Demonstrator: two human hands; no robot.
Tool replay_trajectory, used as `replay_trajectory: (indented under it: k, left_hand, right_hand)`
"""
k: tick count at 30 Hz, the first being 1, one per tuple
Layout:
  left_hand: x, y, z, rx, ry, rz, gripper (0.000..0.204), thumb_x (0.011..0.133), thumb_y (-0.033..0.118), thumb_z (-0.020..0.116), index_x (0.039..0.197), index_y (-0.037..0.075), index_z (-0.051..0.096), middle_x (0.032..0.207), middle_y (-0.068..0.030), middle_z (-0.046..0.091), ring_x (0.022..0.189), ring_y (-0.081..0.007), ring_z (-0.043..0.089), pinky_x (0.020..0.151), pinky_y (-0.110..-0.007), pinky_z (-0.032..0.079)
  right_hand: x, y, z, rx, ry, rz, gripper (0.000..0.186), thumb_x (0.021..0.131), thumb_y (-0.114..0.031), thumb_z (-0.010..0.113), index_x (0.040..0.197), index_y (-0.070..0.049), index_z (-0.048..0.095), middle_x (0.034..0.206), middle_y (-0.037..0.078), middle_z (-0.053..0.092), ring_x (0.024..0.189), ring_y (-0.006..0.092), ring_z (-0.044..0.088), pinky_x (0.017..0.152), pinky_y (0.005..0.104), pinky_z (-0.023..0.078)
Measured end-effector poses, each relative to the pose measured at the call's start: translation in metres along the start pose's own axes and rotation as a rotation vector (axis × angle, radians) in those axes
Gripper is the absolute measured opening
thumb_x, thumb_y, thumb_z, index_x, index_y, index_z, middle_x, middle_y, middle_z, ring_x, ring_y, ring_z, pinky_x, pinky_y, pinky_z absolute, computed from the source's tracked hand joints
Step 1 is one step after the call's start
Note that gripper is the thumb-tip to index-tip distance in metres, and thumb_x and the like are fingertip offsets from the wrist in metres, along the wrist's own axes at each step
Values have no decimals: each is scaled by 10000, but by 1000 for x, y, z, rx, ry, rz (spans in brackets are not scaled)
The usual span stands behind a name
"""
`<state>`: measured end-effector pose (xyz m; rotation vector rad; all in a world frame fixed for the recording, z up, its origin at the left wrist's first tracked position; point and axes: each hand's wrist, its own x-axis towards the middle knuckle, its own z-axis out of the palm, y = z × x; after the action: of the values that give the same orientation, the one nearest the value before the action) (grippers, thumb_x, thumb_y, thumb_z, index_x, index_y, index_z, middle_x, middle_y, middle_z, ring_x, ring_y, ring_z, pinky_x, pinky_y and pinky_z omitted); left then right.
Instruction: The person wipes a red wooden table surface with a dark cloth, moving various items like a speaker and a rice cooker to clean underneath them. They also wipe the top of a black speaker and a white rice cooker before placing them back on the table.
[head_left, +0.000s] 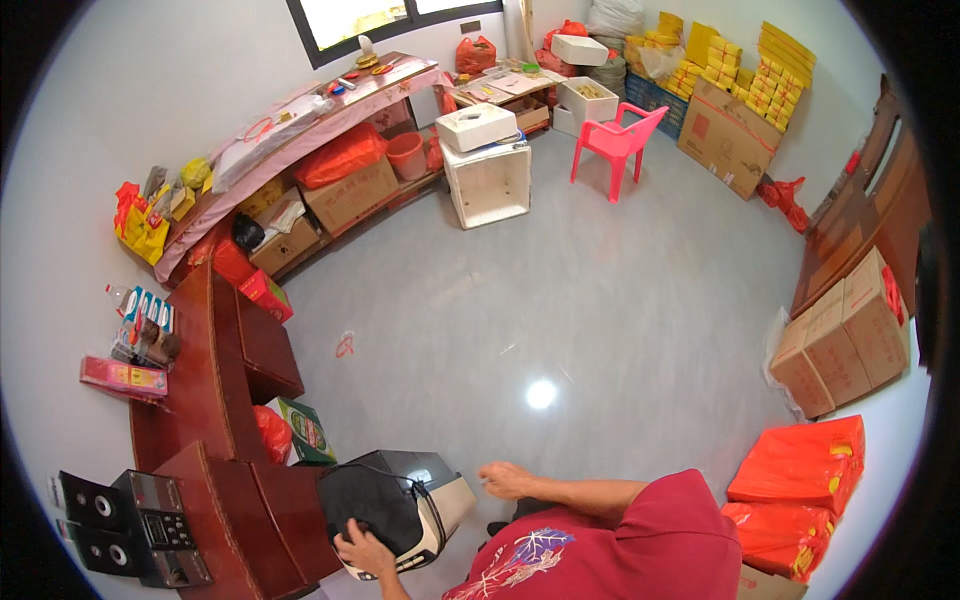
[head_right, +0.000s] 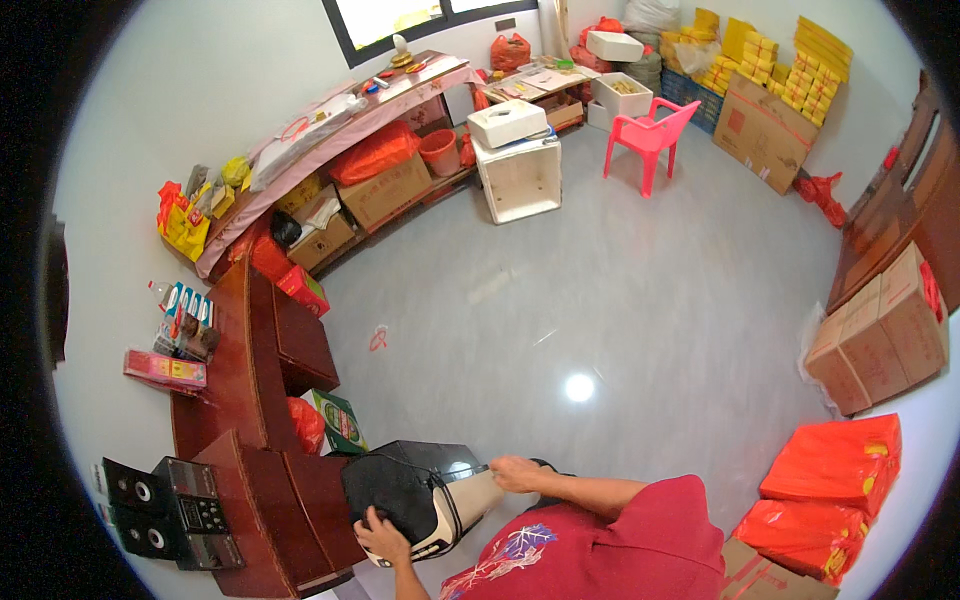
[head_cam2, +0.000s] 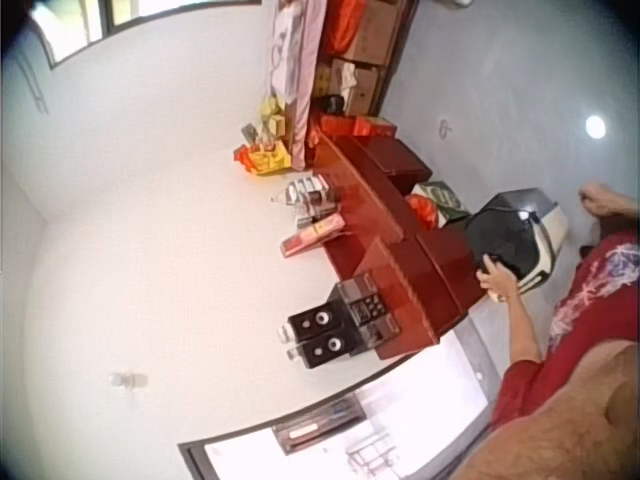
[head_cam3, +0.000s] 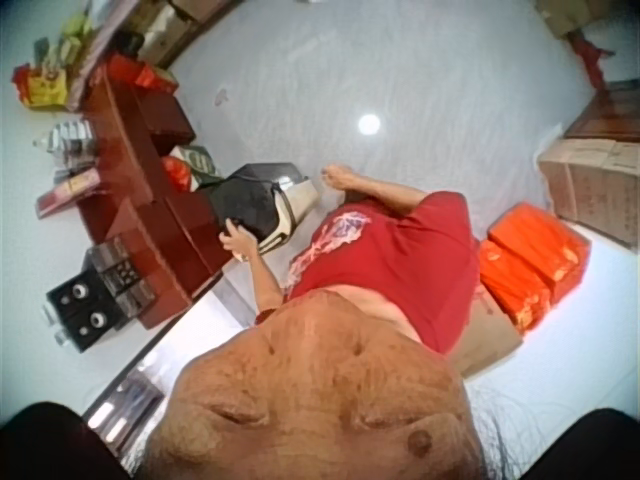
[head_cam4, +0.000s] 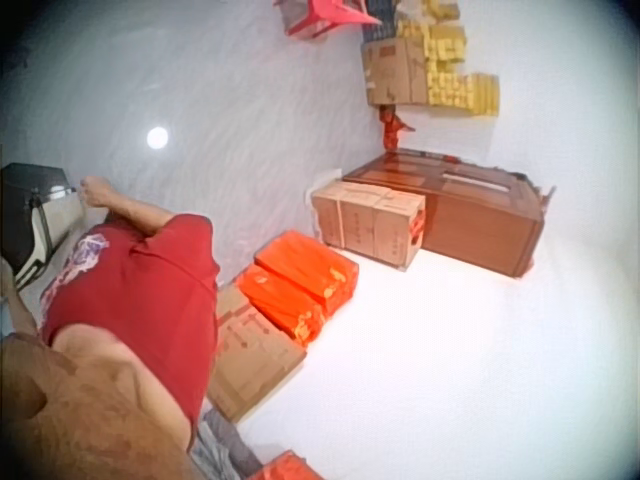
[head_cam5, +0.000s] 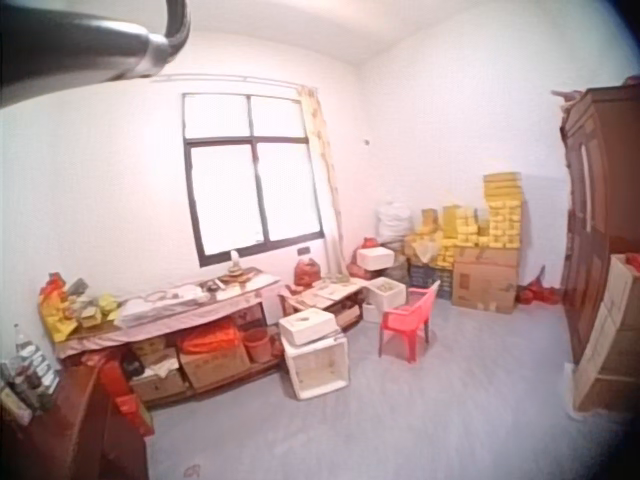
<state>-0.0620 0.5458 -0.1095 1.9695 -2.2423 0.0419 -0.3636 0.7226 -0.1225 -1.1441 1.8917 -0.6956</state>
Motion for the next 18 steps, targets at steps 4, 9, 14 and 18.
replay_trajectory:
  k: [4, 9, 14, 18]
  left_hand:
    - [47, -28, -8, 142, -182, -309, 561, 916, 236, 603, 1419, 311, 368, 1450, -157, 261, 1168, -352, 414, 871, -476, 462]
    - [62, -76, 11, 75, -230, -681, 487, 945, 277, 546, 1406, 302, 392, 1376, -207, 328, 1127, -378, 441, 881, -468, 455]
    - [-11, -74, -5, 50, 10, -439, 483, 932, 177, 545, 1395, 224, 417, 1226, -209, 431, 1042, -402, 472, 849, -467, 458]
    - [-45, -37, -29, 122, -58, -354, 508, 917, 117, 528, 1406, 197, 414, 1219, -158, 441, 1036, -370, 475, 781, -440, 495]
  right_hand:
    - [-2, 45, -35, -131, -18, 116, 272, 846, -211, 525, 1031, -32, 612, 1024, 238, 634, 1001, 421, 596, 850, 509, 484]
    - [8, 56, -60, -218, 0, 168, 290, 833, -221, 553, 1037, -37, 645, 971, 217, 662, 963, 397, 616, 835, 480, 495]
    - [34, 22, -63, -252, -77, 28, 286, 839, -204, 551, 1041, -22, 638, 951, 221, 662, 934, 390, 625, 814, 477, 500]
    - [59, 4, -28, -267, -75, -135, 265, 837, -196, 551, 1023, -26, 631, 923, 227, 656, 922, 392, 627, 795, 484, 499]
